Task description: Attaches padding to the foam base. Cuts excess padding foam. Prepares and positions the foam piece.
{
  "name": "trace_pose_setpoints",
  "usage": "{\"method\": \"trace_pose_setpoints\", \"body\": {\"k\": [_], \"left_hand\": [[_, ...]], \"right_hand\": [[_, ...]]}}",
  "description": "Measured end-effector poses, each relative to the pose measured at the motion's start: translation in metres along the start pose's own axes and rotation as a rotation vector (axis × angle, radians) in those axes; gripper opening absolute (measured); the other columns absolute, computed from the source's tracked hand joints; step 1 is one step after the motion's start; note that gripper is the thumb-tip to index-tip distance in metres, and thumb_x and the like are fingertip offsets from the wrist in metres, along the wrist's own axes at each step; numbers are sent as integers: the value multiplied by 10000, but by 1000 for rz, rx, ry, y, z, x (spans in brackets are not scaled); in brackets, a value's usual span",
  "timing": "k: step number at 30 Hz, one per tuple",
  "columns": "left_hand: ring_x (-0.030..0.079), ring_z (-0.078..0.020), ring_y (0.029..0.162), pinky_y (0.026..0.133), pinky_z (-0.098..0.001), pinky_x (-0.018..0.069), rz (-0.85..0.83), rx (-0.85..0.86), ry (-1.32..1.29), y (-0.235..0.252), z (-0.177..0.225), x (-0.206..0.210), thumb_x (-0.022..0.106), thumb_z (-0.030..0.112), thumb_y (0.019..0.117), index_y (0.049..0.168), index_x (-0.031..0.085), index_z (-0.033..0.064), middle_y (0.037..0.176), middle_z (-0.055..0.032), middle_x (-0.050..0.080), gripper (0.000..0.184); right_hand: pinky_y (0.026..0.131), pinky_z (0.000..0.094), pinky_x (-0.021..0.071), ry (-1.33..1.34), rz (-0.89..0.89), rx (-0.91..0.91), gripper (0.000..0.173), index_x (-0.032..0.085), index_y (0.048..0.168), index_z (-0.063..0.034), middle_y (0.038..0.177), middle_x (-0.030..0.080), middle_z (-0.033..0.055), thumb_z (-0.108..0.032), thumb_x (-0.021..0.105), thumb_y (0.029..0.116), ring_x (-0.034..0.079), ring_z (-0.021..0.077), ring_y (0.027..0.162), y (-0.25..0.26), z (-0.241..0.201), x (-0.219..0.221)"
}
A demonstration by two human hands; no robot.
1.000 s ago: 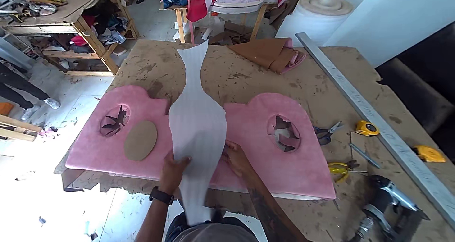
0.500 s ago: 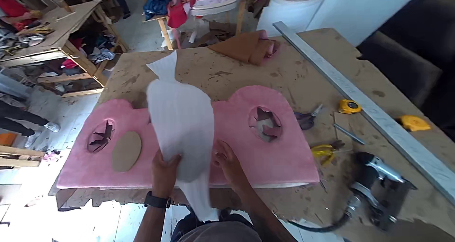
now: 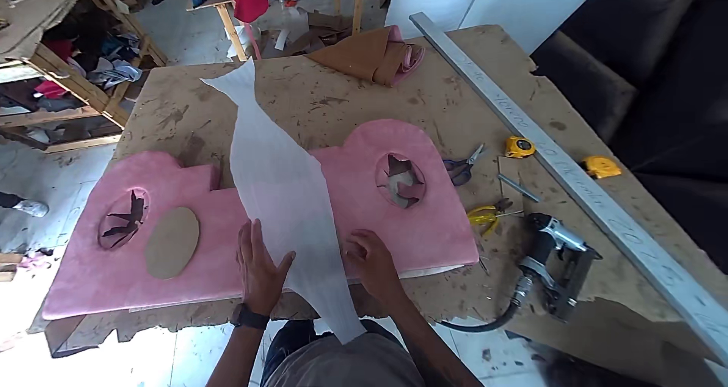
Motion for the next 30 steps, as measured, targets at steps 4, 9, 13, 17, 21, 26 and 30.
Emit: {"method": "trace_pose_setpoints", "body": {"k": [4,9,13,17,21,26,30], "left_hand": [[109,-302,1594,1270,-642,123,-304,279,108,12,12,32,603,840,787,1577,419,293,1703,-53,243,979],[24,-241,1603,1269,-639,72,-523,523,178,20,12,60,469,879,832,1567,402,420,1726,60,159,869],[-17,-197,1602,1278,-623,45,-617,644,135,34,4,55,550,848,818,1567,409,397,1726,99,138,886],[91,-166,1596,1298,-585,98,-529,618,17,42,-6,44,623,763,844,1526,496,331,1697,91,254,817],[448,-299,1438,1165,-525,416,-139,-32,-249,51,-27,14,722,501,910,1497,487,70,1558,-145,467,766],[734,-301,1000,861,-512,615,-163,-437,-581,100,-33,11,807,129,880,1604,220,133,1245,-187,691,933],[730,-247,992,873,-464,624,-250,-221,-819,147,1,9,781,15,871,1542,406,175,1198,-115,713,785]], "right_hand": [[932,413,607,37,278,-5,231,730,1194,-130,1256,685,41,-211,644,995,676,166,1122,-15,47,-76],[988,586,532,-173,686,250,351,675,1269,-34,1236,678,223,-277,599,1028,668,356,1136,-51,157,-232],[934,590,524,-161,824,367,374,660,1271,-16,1184,682,241,-282,610,1012,671,368,1063,-66,173,-270],[842,553,601,-45,467,217,312,629,1272,5,1103,702,203,-209,554,1058,713,318,948,-55,85,-182],[861,429,624,79,-113,246,435,628,1346,-159,1096,747,-1,-430,607,1007,730,146,963,-60,8,-31],[849,424,614,50,-122,325,575,609,1354,-194,1028,750,-33,-550,692,909,726,123,910,-65,-14,42],[718,289,639,269,232,156,244,698,1148,-168,914,746,-73,-335,709,970,716,56,783,-81,-36,48]]}}
Point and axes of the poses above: each hand's wrist, its own y-axis towards the middle knuckle, its own x-axis out of the palm, z = x × y, the point moved 2 cm from there along y, towards the middle knuckle
